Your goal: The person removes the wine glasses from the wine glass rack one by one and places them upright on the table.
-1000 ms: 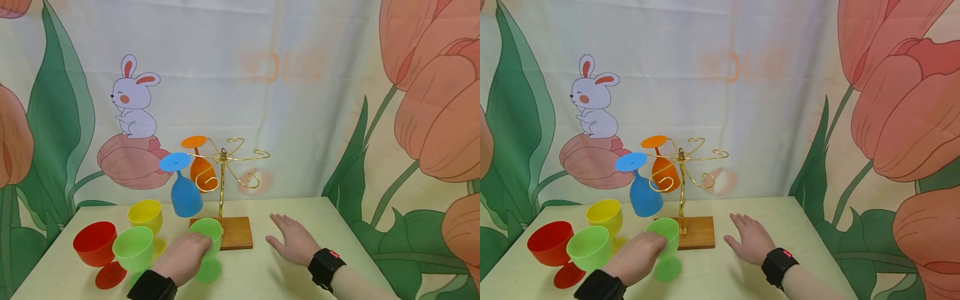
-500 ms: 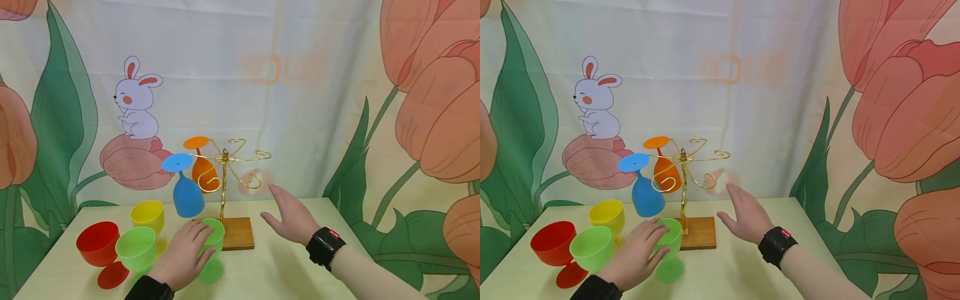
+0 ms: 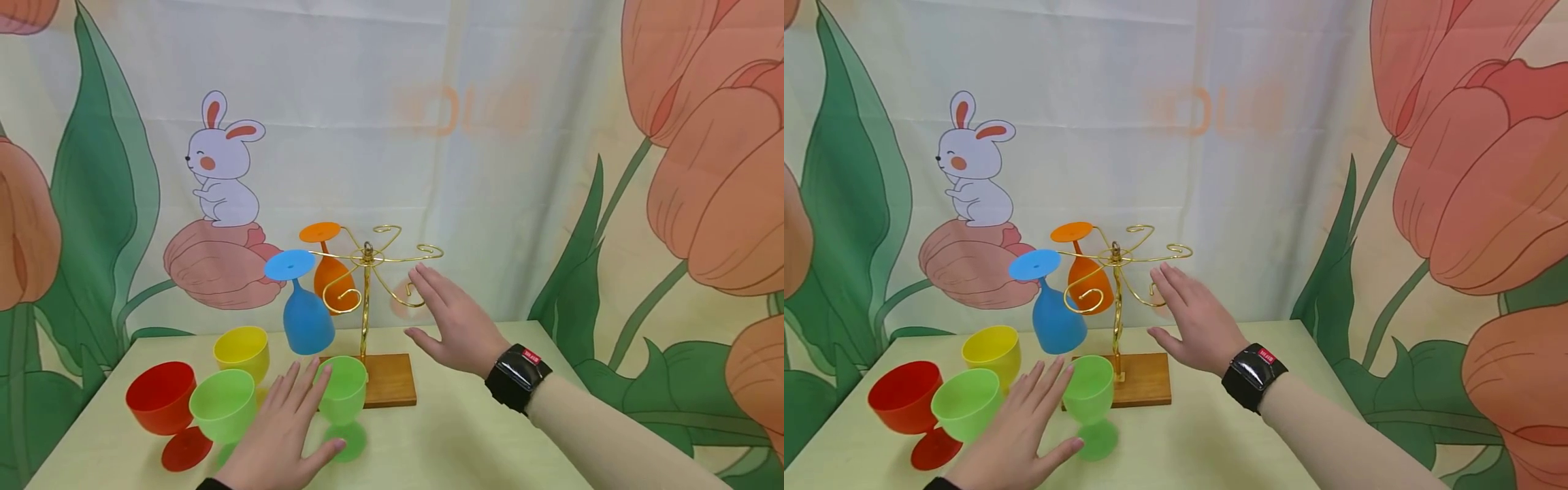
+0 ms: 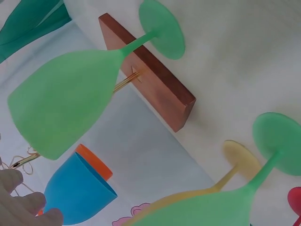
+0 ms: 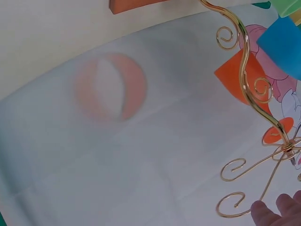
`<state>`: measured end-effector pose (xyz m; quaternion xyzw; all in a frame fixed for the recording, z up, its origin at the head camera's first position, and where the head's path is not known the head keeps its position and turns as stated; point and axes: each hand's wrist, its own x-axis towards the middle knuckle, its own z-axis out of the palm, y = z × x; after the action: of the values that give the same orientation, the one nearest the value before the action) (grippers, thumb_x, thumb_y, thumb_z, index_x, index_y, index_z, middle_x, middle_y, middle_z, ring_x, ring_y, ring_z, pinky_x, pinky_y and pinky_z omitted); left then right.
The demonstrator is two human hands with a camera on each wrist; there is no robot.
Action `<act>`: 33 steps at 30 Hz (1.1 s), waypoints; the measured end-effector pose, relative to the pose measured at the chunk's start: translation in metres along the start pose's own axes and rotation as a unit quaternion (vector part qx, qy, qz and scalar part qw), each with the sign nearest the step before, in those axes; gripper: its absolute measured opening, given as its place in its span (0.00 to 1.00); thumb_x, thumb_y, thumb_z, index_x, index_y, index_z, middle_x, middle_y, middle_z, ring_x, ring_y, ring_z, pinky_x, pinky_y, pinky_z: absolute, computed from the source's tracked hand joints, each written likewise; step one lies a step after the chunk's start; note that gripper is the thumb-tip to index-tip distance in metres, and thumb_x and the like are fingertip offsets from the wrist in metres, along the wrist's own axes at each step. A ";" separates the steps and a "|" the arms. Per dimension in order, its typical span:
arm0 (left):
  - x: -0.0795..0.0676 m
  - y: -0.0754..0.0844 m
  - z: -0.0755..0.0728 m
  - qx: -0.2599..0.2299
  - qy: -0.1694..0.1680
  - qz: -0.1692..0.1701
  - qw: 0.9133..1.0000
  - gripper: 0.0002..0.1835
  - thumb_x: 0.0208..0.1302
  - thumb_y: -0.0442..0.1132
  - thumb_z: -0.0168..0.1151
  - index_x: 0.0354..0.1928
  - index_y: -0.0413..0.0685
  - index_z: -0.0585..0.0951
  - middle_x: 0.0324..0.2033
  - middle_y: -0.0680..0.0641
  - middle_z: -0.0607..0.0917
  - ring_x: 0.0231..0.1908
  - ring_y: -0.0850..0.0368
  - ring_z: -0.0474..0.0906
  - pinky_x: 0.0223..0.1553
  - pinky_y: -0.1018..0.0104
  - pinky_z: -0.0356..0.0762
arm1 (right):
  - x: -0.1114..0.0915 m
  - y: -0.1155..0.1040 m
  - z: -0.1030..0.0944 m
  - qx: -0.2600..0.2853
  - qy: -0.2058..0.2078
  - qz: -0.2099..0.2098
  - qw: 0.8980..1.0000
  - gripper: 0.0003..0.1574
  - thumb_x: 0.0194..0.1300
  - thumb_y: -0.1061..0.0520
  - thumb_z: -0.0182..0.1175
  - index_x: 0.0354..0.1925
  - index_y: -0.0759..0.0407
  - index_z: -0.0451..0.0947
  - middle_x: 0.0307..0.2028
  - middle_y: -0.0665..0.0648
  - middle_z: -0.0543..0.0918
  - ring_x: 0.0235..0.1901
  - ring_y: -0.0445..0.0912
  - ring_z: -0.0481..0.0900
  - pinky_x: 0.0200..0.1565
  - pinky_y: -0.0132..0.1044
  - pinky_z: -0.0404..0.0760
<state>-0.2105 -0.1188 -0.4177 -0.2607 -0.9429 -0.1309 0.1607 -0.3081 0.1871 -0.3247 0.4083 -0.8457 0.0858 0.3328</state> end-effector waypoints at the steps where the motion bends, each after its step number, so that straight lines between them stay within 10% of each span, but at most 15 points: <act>1: -0.001 0.000 0.001 0.001 -0.001 -0.003 1.000 0.53 0.58 0.77 0.43 0.77 0.52 0.48 0.76 0.49 0.43 0.73 0.40 0.43 0.69 0.42 0.48 | 0.002 -0.001 0.000 0.000 0.003 -0.011 1.000 0.56 0.60 0.45 0.65 0.75 0.59 0.47 0.73 0.59 0.55 0.71 0.52 0.55 0.69 0.45 0.58; 28: -0.010 0.002 0.008 0.012 -0.029 0.004 1.000 0.54 0.58 0.78 0.41 0.77 0.52 0.48 0.75 0.47 0.47 0.73 0.41 0.40 0.70 0.42 0.44 | 0.015 -0.011 0.006 0.010 -0.013 -0.028 0.999 0.47 0.57 0.81 0.52 0.72 0.59 0.58 0.70 0.58 0.63 0.70 0.50 0.59 0.67 0.41 0.61; 33: -0.007 0.007 -0.004 0.010 0.014 0.015 1.000 0.53 0.58 0.76 0.47 0.77 0.52 0.49 0.75 0.48 0.50 0.73 0.44 0.43 0.69 0.43 0.50 | 0.015 -0.012 0.006 0.014 -0.007 -0.025 1.000 0.48 0.54 0.82 0.51 0.71 0.58 0.60 0.69 0.58 0.64 0.69 0.50 0.60 0.67 0.42 0.62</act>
<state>-0.1996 -0.1176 -0.4153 -0.2710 -0.9378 -0.1232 0.1786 -0.3088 0.1677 -0.3213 0.4345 -0.8361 0.0861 0.3235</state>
